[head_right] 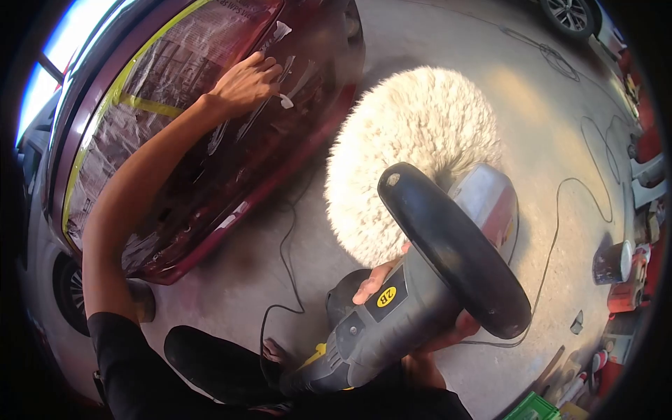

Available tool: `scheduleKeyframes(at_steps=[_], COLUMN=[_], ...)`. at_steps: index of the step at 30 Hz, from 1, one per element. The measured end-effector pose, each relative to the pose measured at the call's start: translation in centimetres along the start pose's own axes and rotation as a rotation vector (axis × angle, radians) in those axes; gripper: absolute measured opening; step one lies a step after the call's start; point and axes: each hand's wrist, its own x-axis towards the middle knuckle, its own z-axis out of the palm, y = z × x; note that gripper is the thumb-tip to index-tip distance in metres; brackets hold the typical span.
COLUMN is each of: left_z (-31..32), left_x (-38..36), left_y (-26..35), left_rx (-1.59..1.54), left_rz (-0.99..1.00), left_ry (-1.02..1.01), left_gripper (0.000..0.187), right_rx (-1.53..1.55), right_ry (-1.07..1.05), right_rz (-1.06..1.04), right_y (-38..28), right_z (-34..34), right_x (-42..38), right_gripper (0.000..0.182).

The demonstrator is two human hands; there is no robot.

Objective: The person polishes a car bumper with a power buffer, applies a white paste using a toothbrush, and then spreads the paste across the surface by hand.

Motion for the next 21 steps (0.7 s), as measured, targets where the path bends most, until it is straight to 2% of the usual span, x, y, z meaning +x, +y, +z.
scheduleKeyframes(at_steps=[2, 5, 8, 10, 13, 16, 19, 21], left_z=[-2.3, -4.9, -6.2, -6.7, -6.4, -4.5, -5.7, -7.2], left_x=[-3.8, -7.8, -6.7, -3.9, 0.1, -1.5, -5.7, -5.7], left_y=[0.6, 0.8, -1.9, -3.6, -6.1, -6.5, -4.8, -4.9], left_rx=[0.037, -0.096, -0.185, -0.186, 0.013, -0.031, -0.164, -0.21], left_rz=[0.077, 0.093, -0.07, -0.234, -0.331, -0.181, -0.038, -0.08], left_ry=[-0.057, -0.248, -0.205, 0.008, 0.094, 0.066, -0.158, -0.118], left_gripper=[0.01, 0.01, 0.007, 0.003, 0.014, 0.001, 0.004, 0.005], right_rx=[0.008, 0.03, 0.016, -0.045, 0.029, 0.035, -0.108, -0.128], right_ry=[0.005, 0.033, -0.012, -0.052, -0.113, -0.08, -0.125, -0.164], right_rz=[0.018, -0.031, -0.021, 0.0, 0.112, 0.044, 0.025, 0.011], right_y=[-0.3, 0.4, 0.5, 0.0, -1.4, -0.3, -0.5, -0.5], right_z=[0.0, 0.8, 0.9, 0.0, -2.0, -0.7, -1.6, -1.9], right_x=[0.0, 0.1, 0.5, 0.5, 0.4, 0.5, 0.3, 0.4], right_gripper=[0.093, 0.093, 0.093, 0.094, 0.098, 0.094, 0.091, 0.091])
